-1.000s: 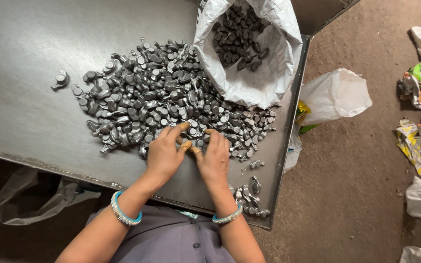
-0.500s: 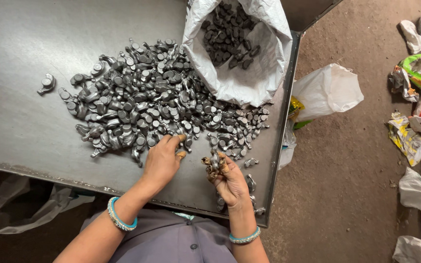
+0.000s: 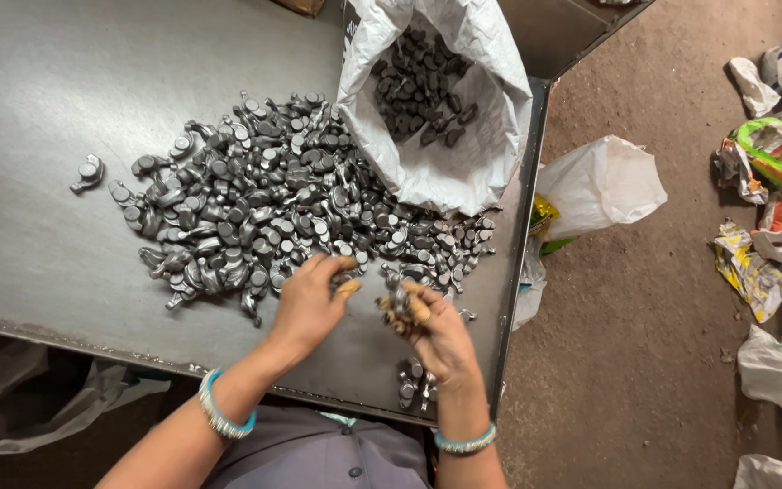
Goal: The person sorts through a large pile of small metal castings spread on a metal table, picking up individual pieces by hand, examining them, and setting some aside while occasionally tossing pieces into a large open sack at the edge of the table. They work through the pile piece by piece throughout the episode.
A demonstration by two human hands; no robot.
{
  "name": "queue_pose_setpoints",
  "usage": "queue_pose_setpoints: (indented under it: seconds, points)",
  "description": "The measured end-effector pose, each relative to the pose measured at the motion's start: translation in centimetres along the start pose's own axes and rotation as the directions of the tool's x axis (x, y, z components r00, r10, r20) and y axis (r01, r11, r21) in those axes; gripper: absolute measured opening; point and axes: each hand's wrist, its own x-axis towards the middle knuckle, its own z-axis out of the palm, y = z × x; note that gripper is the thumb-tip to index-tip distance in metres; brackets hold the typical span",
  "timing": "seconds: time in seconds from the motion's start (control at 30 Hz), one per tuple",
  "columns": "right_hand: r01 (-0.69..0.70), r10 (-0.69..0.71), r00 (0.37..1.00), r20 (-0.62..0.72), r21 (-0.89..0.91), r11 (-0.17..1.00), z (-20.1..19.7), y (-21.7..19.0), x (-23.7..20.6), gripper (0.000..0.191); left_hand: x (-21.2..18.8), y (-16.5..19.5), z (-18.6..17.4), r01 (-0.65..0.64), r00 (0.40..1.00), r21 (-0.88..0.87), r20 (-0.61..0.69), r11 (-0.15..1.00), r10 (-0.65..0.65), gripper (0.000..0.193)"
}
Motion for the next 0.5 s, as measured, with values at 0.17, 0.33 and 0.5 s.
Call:
queue_pose_setpoints:
  seconds: [0.17, 0.33, 0.5]
  points:
    - [0.300, -0.308, 0.951, -0.011, -0.190, 0.935, 0.5, -6.5, 5.1, 0.037, 8.4, 3.0, 3.0, -0.198, 0.979, -0.055, -0.051, 0.979, 0.195, 0.029]
    - [0.624, -0.697, 0.713, 0.076, -0.521, 0.582, 8.0, -13.3, 4.3, 0.046, 16.4, 7.1, 3.7, -0.520, 0.854, -0.278, -0.191, 0.807, 0.484, 0.078]
    - [0.924, -0.783, 0.268, 0.561, -0.379, 0.044, 12.8, -16.2, -8.8, 0.044, 8.2, 12.2, -6.9, -0.625, 0.704, -0.001, -0.434, 0.781, 0.563, 0.055]
